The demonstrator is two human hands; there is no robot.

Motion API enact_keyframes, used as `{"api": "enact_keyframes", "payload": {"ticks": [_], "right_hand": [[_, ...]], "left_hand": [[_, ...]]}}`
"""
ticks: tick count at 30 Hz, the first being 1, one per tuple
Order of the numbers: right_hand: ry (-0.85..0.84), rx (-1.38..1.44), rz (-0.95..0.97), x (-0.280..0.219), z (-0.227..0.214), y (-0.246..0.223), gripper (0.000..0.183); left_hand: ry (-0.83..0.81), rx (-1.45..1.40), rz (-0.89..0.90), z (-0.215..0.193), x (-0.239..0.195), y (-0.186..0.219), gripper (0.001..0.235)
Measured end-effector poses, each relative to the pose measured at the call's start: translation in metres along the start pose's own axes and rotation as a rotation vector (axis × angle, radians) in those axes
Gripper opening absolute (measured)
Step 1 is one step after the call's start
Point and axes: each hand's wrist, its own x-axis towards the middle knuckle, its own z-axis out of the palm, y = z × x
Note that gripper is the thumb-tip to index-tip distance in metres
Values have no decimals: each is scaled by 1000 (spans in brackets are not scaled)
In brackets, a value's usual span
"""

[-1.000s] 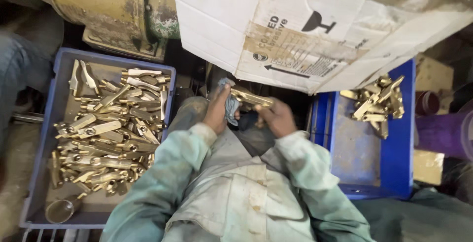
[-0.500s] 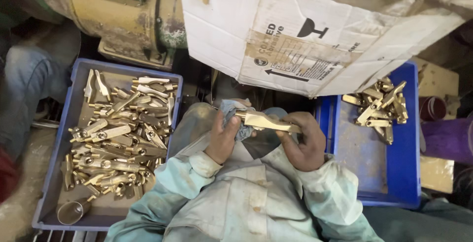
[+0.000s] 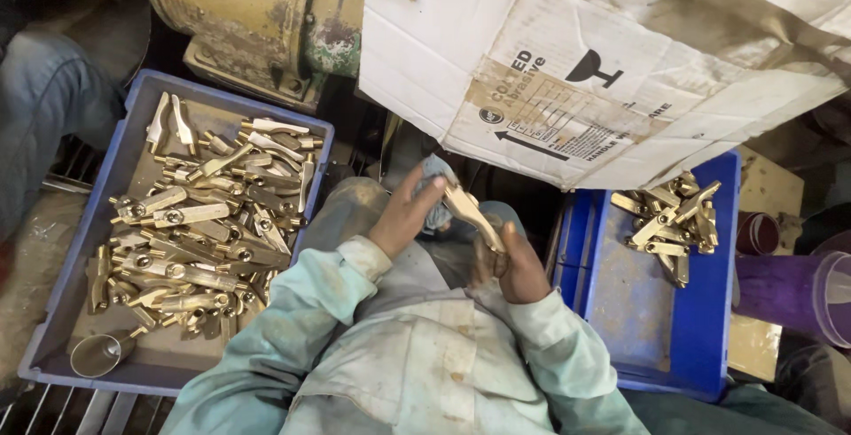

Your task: The person cleans metallic components using a cloth while sitting in a workspace, picking items from a bin and placing them into another after wiping.

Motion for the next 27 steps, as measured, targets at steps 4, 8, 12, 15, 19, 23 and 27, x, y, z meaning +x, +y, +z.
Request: {"api": "enact_keyframes", "payload": {"ticks": [4,8,12,15,19,23,27], "right_hand": [[216,-668,-161,15,-4,13,34],[275,-880,-233,42,-21,26,26],[263,-637,-132,80,-46,45,29],[299,-605,-61,109,-67,60,29],[352,-509,17,135,-93,81,33],[430,-424,78,149,-105,96,36],[404,-375,127,157,-107,99,25]], "left_hand": [[113,-32,-117,-19,18,-26,35],[119,-134,-264,-49,43,-64,33],[138,-206,-422,-82,77,-114,43],[164,-218,-543,-107,100,-154,55],[224,-236,-489,-122,120,-201,57],[340,-294,-443,-124,127,-220,49],[414,-281,-440,-121,127,-210,42]]}}
